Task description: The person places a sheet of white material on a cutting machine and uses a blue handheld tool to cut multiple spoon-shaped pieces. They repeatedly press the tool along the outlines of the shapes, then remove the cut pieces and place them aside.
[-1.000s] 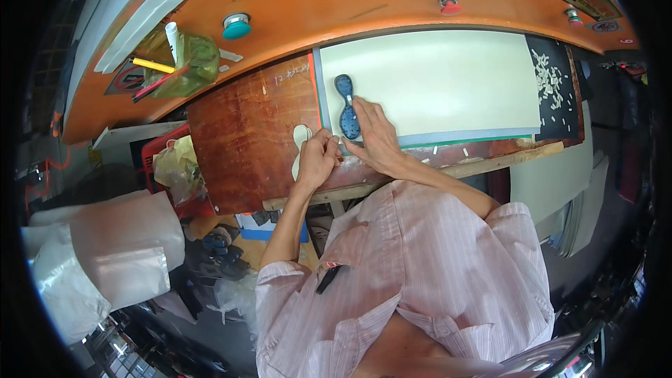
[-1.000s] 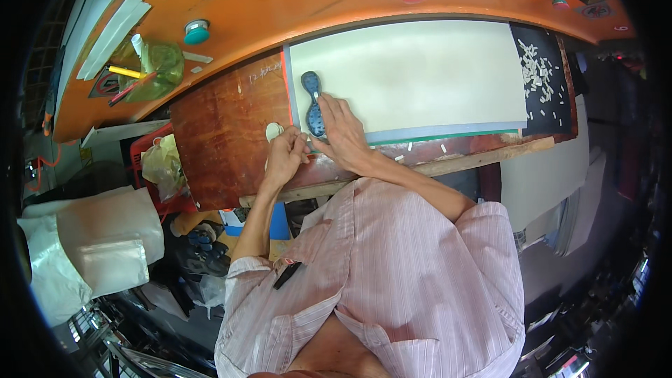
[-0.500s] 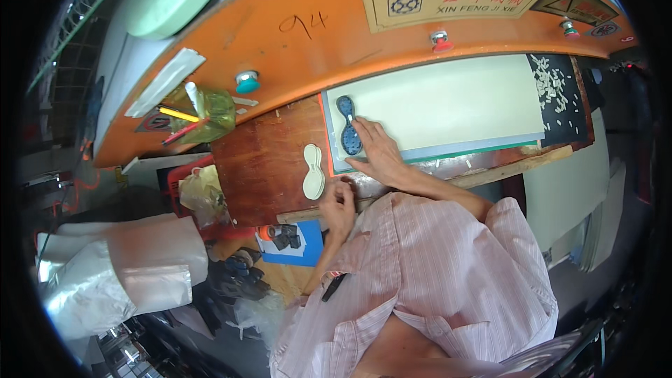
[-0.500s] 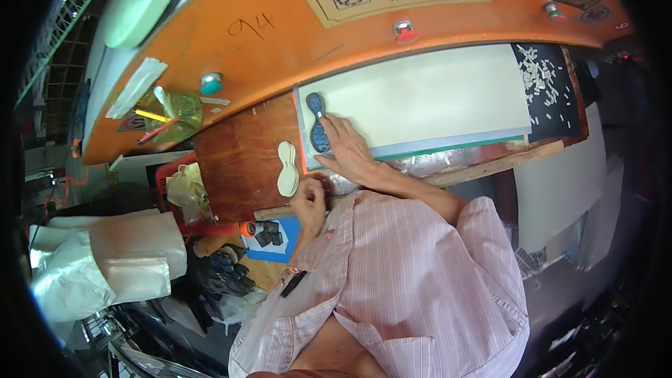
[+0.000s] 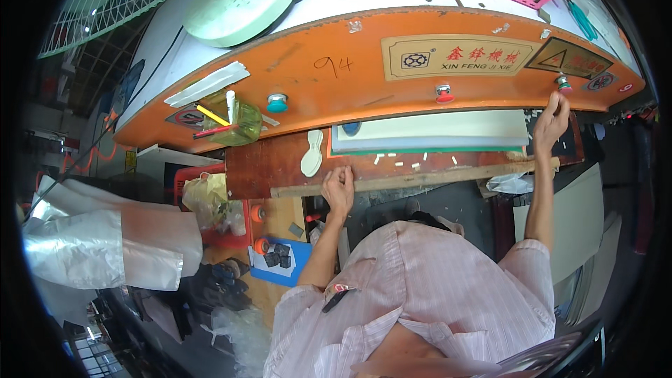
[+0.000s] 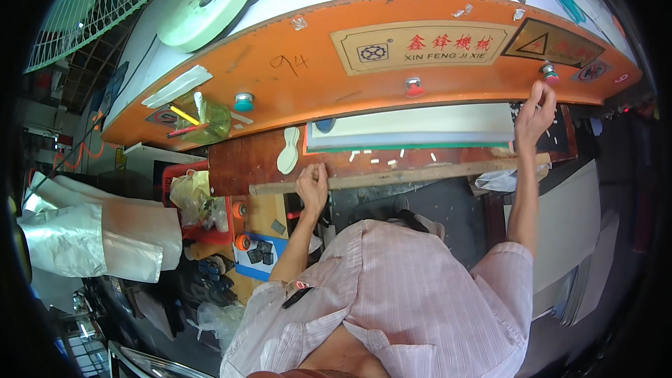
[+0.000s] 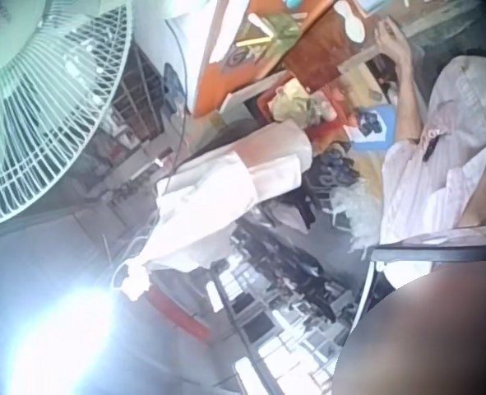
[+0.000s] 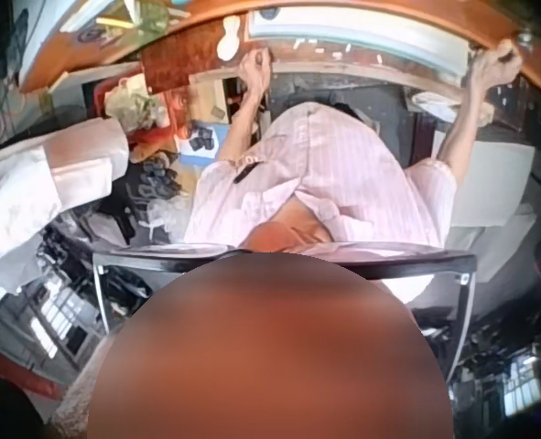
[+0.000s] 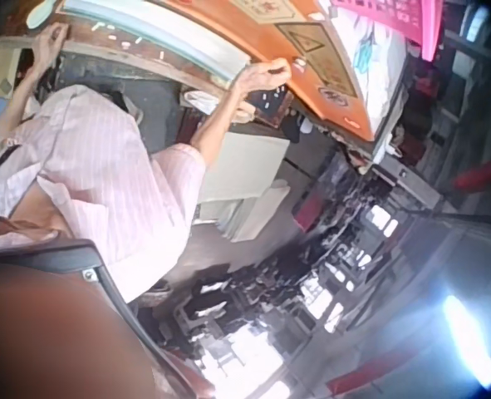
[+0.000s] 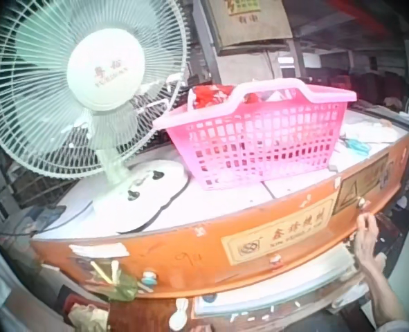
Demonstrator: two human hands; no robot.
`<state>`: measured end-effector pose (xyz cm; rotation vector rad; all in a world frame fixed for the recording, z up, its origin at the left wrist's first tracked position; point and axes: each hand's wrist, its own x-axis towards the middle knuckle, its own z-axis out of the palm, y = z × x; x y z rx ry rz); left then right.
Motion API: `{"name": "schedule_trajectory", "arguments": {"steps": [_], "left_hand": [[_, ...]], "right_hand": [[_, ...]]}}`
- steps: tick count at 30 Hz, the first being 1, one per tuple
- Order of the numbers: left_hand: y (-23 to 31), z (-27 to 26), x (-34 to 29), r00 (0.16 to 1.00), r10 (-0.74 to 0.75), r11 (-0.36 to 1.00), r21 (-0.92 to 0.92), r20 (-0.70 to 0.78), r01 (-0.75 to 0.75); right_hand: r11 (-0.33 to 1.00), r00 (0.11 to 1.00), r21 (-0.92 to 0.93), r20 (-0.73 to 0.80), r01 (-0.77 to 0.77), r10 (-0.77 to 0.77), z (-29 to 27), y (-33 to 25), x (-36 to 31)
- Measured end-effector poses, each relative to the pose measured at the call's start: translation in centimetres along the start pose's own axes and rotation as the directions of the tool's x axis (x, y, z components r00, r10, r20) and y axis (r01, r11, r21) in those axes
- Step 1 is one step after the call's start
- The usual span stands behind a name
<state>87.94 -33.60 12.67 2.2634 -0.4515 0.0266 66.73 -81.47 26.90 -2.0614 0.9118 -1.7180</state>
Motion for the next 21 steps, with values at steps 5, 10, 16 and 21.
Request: {"name": "schedule_trajectory", "arguments": {"steps": [5,10,16,21], "left_hand": [[1.4,0.5,2.8,1.000,0.001,0.999,-0.054,-0.018,-0.002],[2.2,0.7,4.5,0.999,-0.032,0.999,0.006,-0.003,0.032],[2.4,0.5,4.8,0.993,-0.116,0.993,0.028,0.008,0.115],[2.6,0.0,4.7,0.986,-0.157,0.987,0.028,0.053,0.156]], "right_hand": [[0.992,0.963,-0.077,0.243,-0.097,0.113,-1.8,1.7,3.1],[0.974,0.878,-0.020,0.428,-0.226,0.213,-2.8,-0.3,-4.3],[0.984,0.747,0.089,0.662,-0.154,0.057,1.7,-7.6,-15.4],[0.985,0.703,0.123,0.711,-0.118,-0.005,4.1,-12.3,-20.5]]}}
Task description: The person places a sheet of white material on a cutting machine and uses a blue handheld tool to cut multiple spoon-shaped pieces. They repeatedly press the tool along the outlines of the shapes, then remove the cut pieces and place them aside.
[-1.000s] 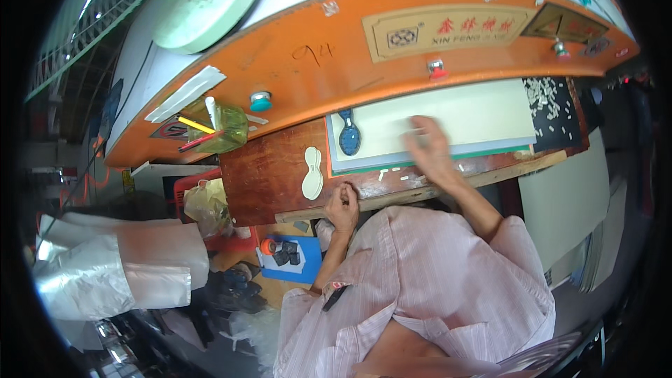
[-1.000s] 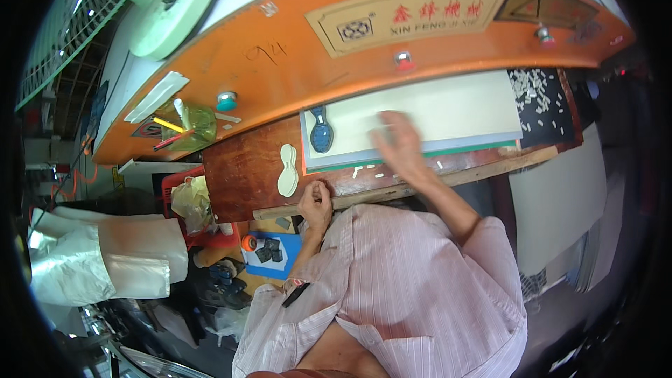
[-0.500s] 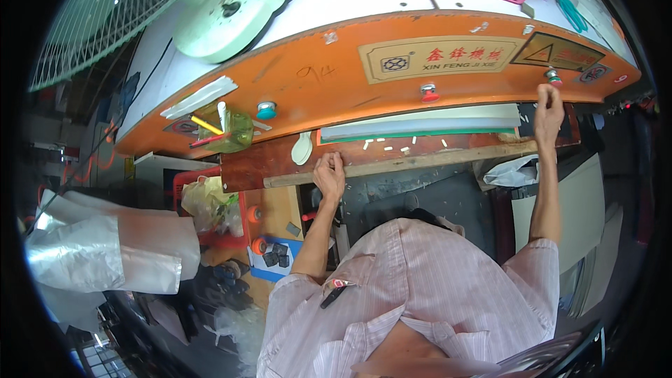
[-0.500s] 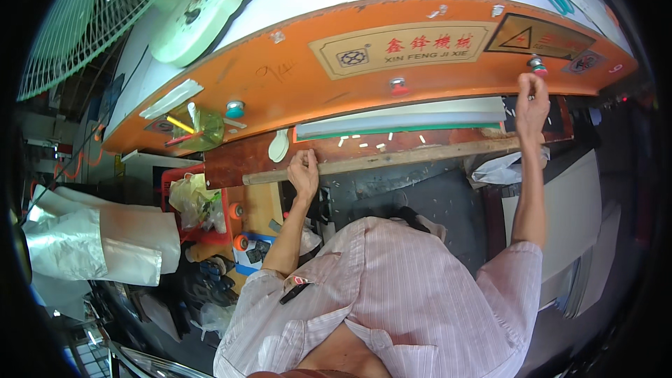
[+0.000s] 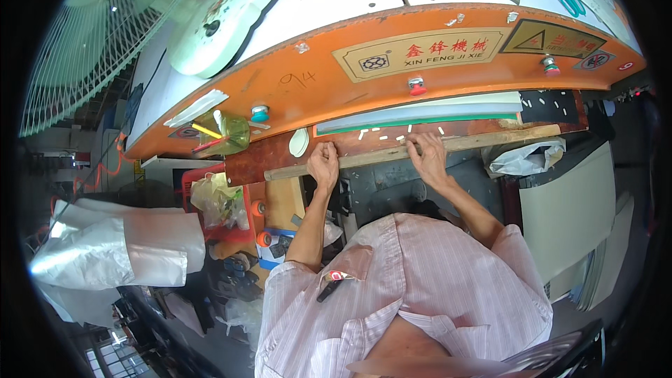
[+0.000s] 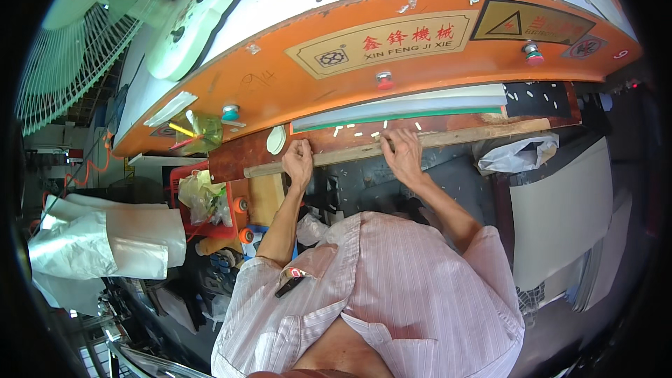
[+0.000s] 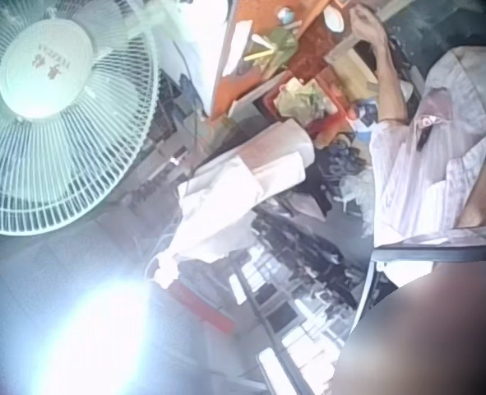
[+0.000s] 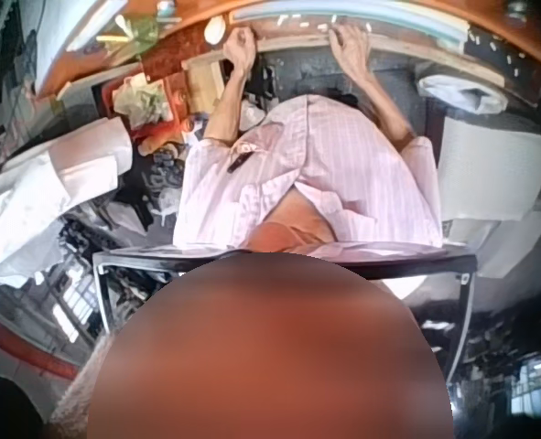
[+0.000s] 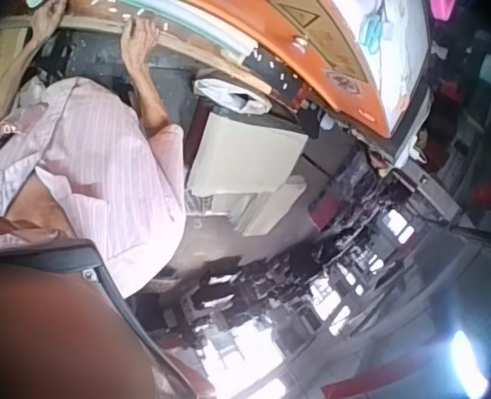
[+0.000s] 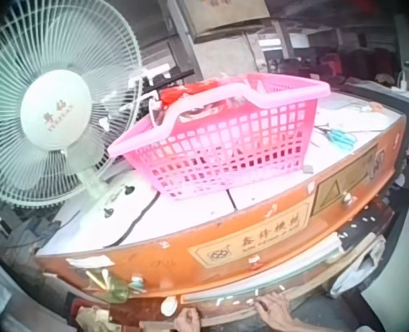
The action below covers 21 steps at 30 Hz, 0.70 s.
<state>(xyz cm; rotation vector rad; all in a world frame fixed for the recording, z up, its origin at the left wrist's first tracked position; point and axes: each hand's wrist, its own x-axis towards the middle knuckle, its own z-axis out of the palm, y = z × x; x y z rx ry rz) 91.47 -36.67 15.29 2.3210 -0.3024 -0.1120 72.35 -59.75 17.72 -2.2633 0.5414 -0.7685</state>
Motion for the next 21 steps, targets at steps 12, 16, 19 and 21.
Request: {"name": "schedule_trajectory", "arguments": {"steps": [12,16,19,21], "left_hand": [[-3.4,-1.4,-4.8,0.982,0.156,0.981,-0.134,0.103,-0.142],[-2.5,-4.7,-6.6,0.978,0.004,0.970,-0.238,0.209,0.047],[-1.4,-6.4,-2.6,0.800,0.580,0.814,-0.077,0.153,-0.575],[-1.0,-6.6,-0.6,0.747,0.582,0.801,-0.065,0.323,-0.596]], "right_hand": [[0.987,0.986,0.017,0.032,-0.162,0.161,1.5,-0.2,-5.8],[0.973,0.974,-0.108,0.073,-0.204,0.213,1.9,-2.8,-7.4],[0.993,0.999,-0.115,0.036,-0.020,0.025,4.3,-6.4,-5.9],[0.995,0.998,-0.094,0.063,0.037,-0.031,7.3,-9.1,-4.0]]}}
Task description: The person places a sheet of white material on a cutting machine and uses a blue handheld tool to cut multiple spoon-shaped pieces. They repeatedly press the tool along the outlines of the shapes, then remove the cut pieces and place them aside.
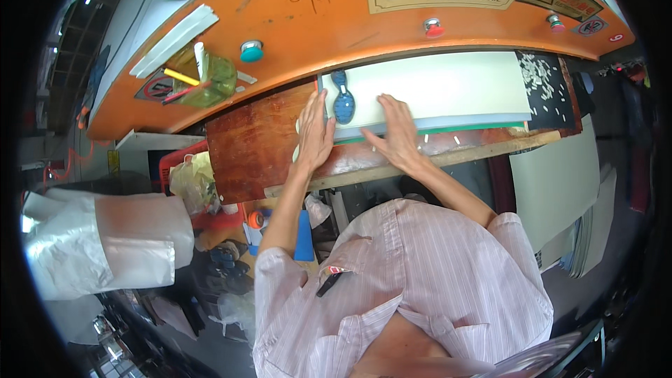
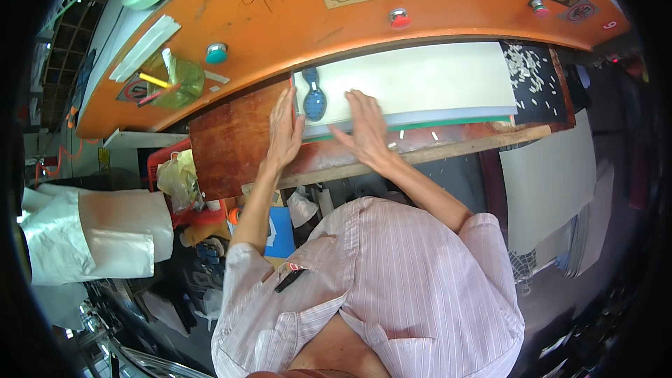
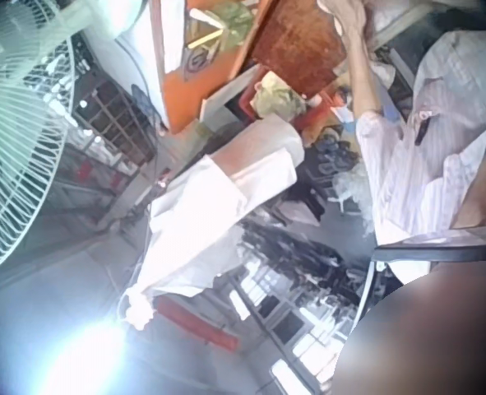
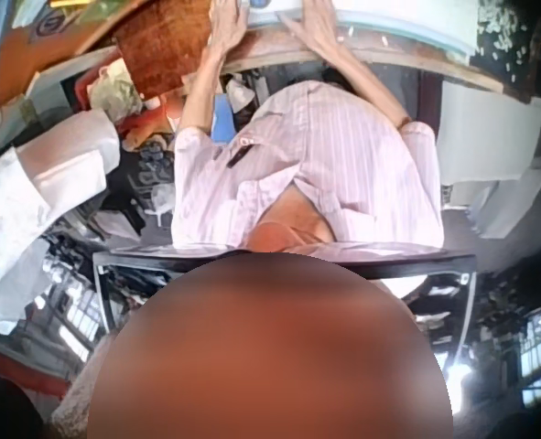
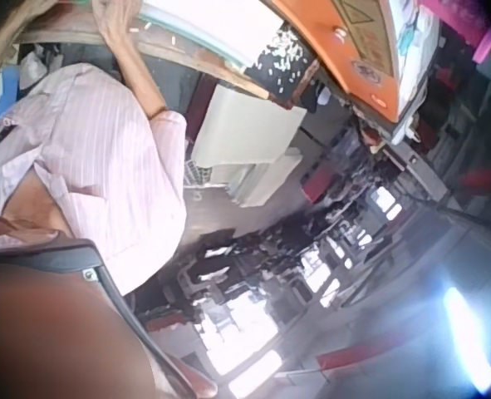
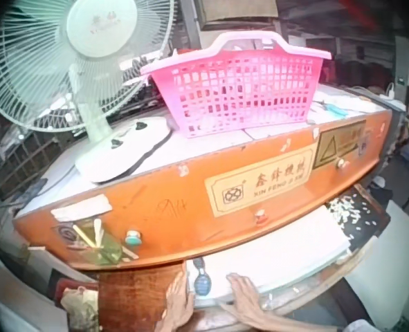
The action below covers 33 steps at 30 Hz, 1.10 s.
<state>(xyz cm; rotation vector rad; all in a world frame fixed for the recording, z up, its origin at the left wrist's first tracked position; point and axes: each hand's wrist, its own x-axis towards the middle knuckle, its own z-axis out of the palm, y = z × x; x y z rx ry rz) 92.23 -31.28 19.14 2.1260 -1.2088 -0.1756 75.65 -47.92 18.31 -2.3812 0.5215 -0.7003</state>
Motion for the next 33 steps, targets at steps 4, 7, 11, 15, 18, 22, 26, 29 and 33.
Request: {"name": "schedule_trajectory", "arguments": {"steps": [4,7,11,15,18,22,26,29,33], "left_hand": [[-0.5,0.2,-1.2,0.961,-0.039,0.999,0.035,0.272,0.031],[0.3,1.1,-4.3,0.962,-0.016,0.995,0.102,0.273,-0.012],[1.0,1.5,-6.8,0.961,0.002,0.984,0.168,0.277,-0.050],[1.6,1.5,-8.1,0.948,-0.061,0.978,0.207,0.313,-0.005],[2.0,1.5,-9.0,0.946,-0.054,0.986,0.165,0.320,0.001],[2.4,2.1,-9.2,0.971,-0.097,0.994,0.067,0.219,0.085],[3.5,4.3,-8.9,0.983,-0.176,0.980,0.107,0.059,0.169],[3.8,5.2,-8.9,0.979,-0.202,0.969,0.153,0.032,0.195],[3.7,5.4,-9.0,0.984,-0.181,0.974,0.139,0.002,0.179]], "right_hand": [[0.999,0.981,-0.018,0.189,-0.038,0.040,4.0,-3.7,0.3],[0.992,0.989,0.123,0.146,-0.041,0.023,4.5,-4.0,-2.2],[0.966,0.987,0.247,0.154,-0.075,0.037,3.4,-3.3,-4.3],[0.581,0.811,0.580,0.505,-0.572,0.294,1.0,-2.0,-4.2],[0.382,0.753,0.650,0.588,-0.657,0.295,-0.2,-1.0,-4.6],[0.496,0.787,0.619,0.547,-0.609,0.284,0.6,-1.0,-5.8],[0.517,0.806,0.624,0.509,-0.586,0.300,0.9,-1.3,-5.5],[0.089,0.638,0.692,0.599,-0.717,0.483,-1.2,-0.1,-3.5],[0.651,0.837,0.527,0.380,-0.546,0.394,-4.4,1.2,-3.1]]}}
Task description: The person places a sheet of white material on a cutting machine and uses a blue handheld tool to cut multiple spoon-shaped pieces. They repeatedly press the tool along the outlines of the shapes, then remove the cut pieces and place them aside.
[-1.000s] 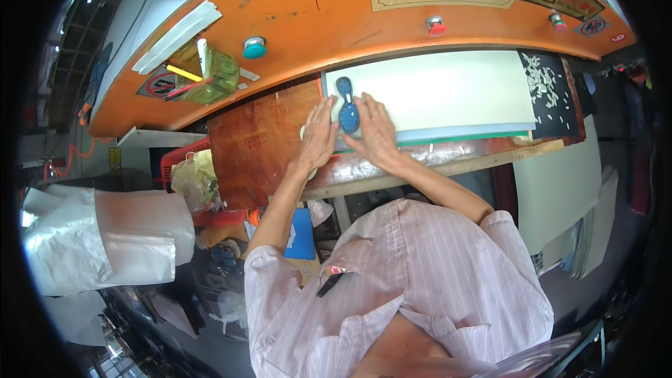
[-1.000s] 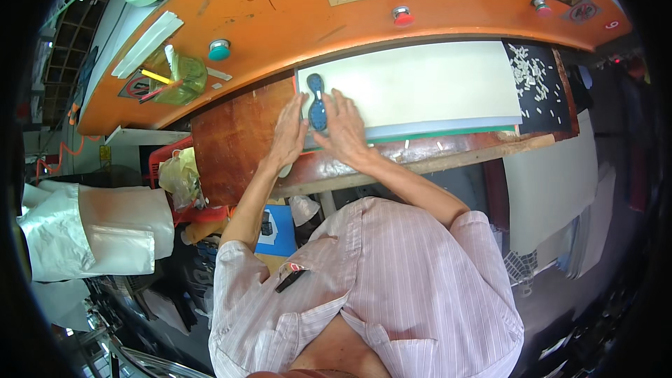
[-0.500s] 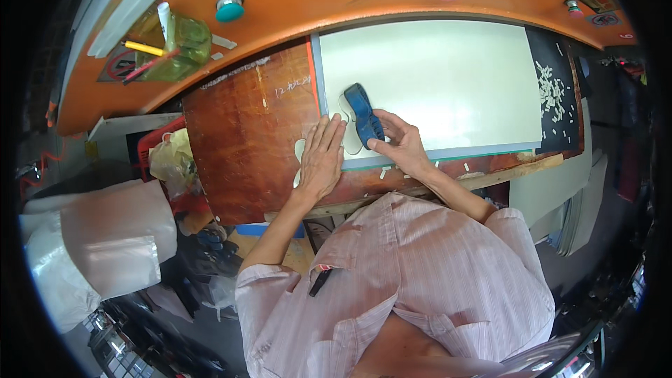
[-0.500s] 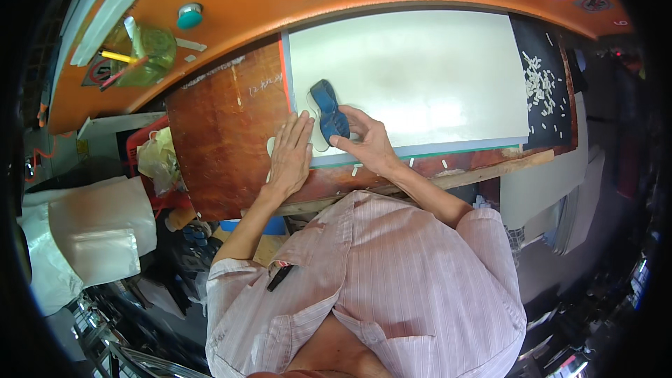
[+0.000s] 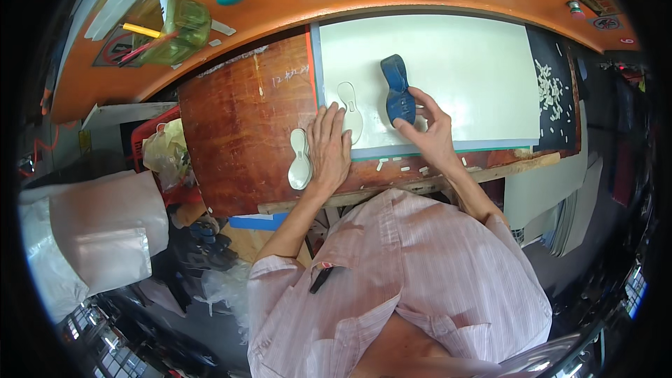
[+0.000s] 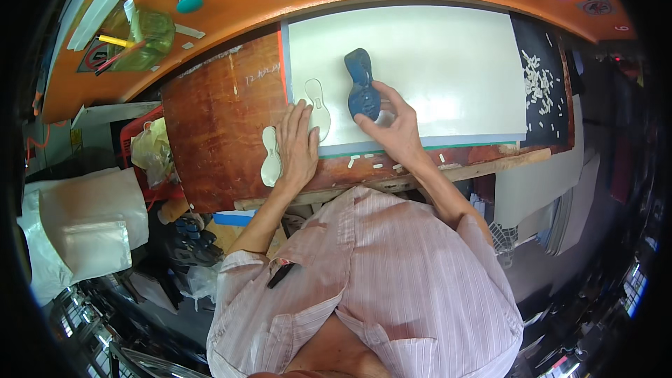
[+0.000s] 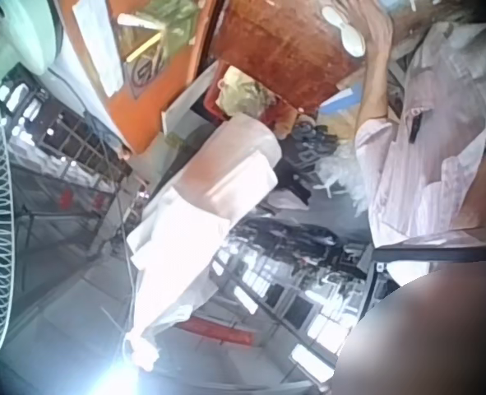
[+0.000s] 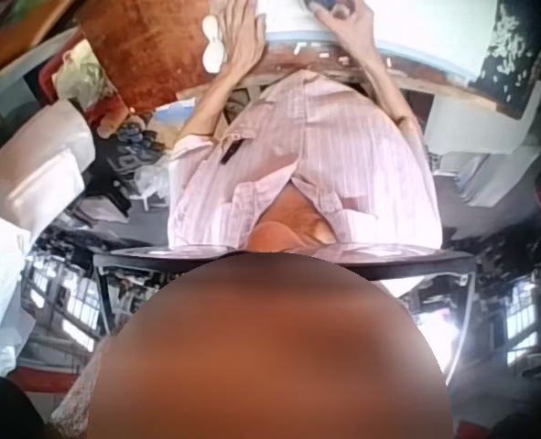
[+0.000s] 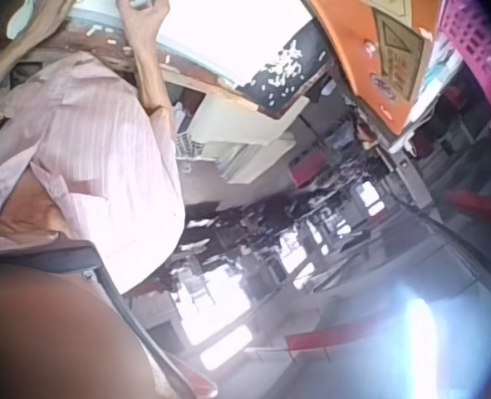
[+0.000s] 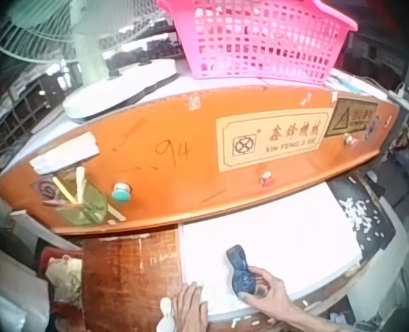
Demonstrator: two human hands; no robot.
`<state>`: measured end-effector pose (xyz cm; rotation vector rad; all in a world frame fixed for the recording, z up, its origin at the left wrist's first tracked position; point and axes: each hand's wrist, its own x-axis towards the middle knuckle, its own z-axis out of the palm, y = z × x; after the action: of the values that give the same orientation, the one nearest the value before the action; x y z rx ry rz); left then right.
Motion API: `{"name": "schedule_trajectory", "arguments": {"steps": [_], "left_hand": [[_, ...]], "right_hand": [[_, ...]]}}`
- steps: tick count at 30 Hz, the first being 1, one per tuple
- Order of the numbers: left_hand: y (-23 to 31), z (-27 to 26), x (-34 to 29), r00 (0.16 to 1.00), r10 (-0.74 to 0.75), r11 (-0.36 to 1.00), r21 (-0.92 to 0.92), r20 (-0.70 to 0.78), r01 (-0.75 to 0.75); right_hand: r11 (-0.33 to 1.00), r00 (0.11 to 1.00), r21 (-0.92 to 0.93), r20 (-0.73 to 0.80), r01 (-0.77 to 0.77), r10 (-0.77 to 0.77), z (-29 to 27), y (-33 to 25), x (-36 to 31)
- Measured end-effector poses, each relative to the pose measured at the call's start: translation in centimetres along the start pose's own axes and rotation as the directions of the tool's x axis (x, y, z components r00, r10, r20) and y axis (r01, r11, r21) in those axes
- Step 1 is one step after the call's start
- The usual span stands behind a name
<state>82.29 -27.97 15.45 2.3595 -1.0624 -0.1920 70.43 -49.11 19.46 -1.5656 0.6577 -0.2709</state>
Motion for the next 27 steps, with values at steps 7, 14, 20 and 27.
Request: {"name": "schedule_trajectory", "arguments": {"steps": [7,14,20,27], "left_hand": [[0.1,0.1,0.7,1.000,0.012,1.000,0.026,-0.005,-0.012],[0.0,-0.1,1.3,1.000,-0.011,0.999,0.032,0.022,0.010],[0.0,-0.2,2.5,1.000,-0.005,0.999,0.041,0.028,0.004],[1.6,-0.7,-3.2,0.962,-0.119,0.967,-0.250,-0.245,0.056]], "right_hand": [[0.709,0.860,-0.523,0.100,0.474,-0.501,2.6,2.3,-0.4],[0.689,0.862,-0.563,0.085,0.456,-0.500,4.4,2.5,0.4],[0.696,0.878,-0.578,0.077,0.426,-0.473,4.4,2.6,0.8],[0.678,0.865,-0.591,0.071,0.437,-0.496,4.5,2.4,2.3]]}}
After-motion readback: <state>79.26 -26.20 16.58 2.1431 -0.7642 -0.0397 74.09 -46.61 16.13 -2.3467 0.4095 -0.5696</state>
